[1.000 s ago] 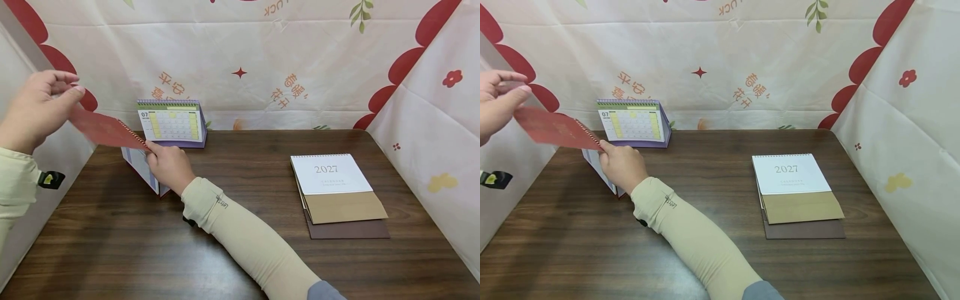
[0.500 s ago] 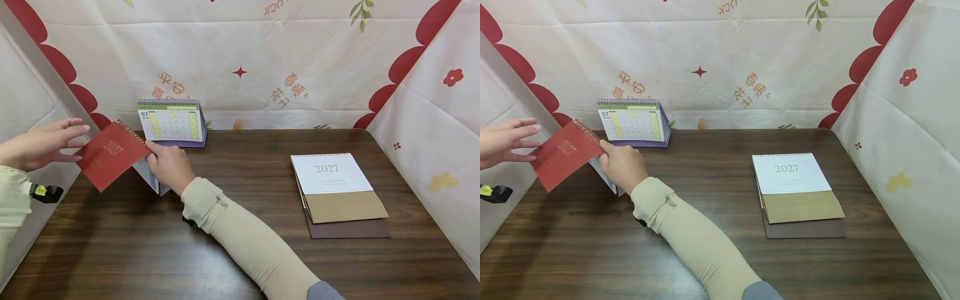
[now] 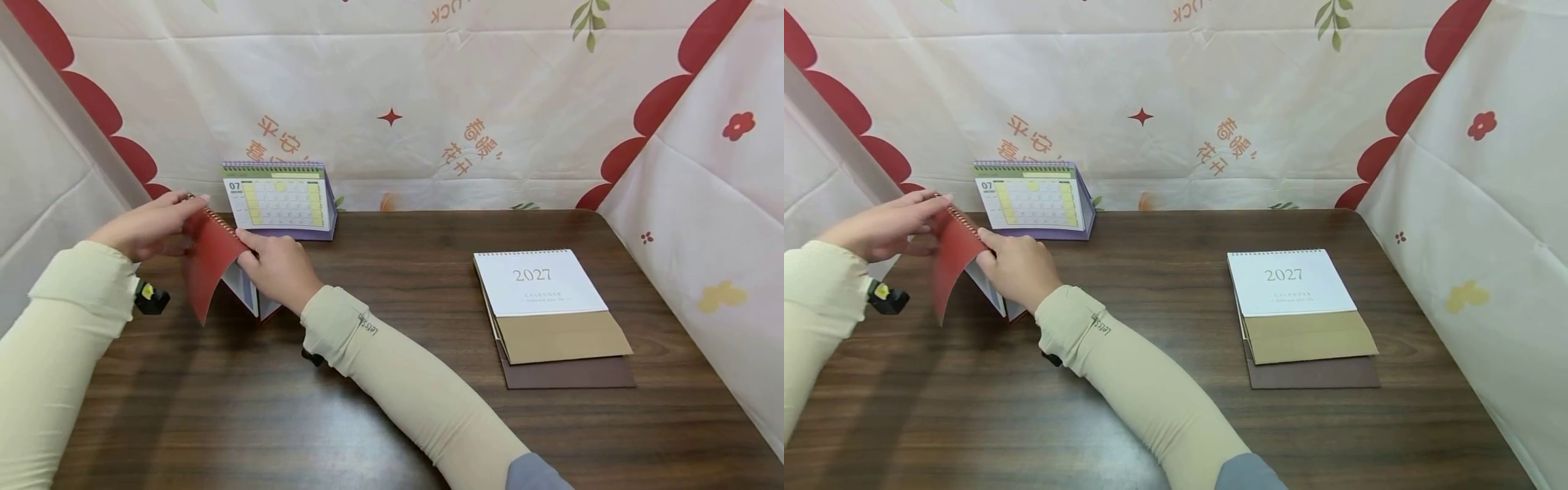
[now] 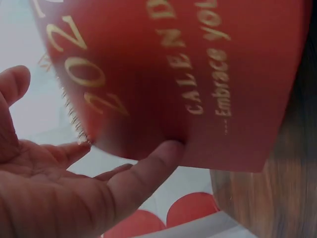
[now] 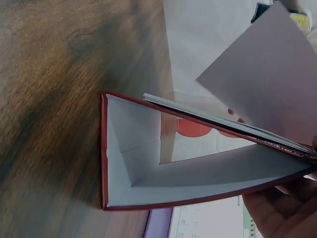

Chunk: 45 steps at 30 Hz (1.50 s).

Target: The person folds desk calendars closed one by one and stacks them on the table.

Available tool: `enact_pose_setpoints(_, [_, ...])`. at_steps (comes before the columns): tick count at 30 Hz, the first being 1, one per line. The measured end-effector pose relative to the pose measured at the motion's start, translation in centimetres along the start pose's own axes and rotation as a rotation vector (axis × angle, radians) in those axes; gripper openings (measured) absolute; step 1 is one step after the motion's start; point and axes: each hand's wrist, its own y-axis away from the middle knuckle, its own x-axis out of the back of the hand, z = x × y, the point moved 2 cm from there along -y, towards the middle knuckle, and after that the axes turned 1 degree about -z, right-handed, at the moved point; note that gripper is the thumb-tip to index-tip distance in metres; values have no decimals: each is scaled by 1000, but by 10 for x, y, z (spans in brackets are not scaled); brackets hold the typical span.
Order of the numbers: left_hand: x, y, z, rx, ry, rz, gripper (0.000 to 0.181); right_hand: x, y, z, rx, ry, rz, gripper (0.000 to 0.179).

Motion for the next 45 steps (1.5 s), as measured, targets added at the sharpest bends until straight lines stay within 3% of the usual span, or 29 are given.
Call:
enact_pose_setpoints(8, [-7,-12,-5,-7,22,105,105,6,-1,4,66,-57,-165,49])
enact_pose_setpoints(19, [-12,-17,-15,-45,148,195,100,7,1,16,58,-163,-212,49])
enact_pose_setpoints(25, [-12,-21,-21,-44,240,214,96,4,6,15,37,-190,-180,51])
enact_pose_setpoints(31, [-10,-21,-24,-45,271,218,90,-3,8,11,89,-106,-93,44])
enact_pose_setpoints(36, [-9,-23,-24,-55,303,197,79,-8,11,17,76,-79,-62,45])
enact_pose_setpoints(45, [-10,-21,-23,-36,261,194,99,-13,15,22,68,-83,-53,50])
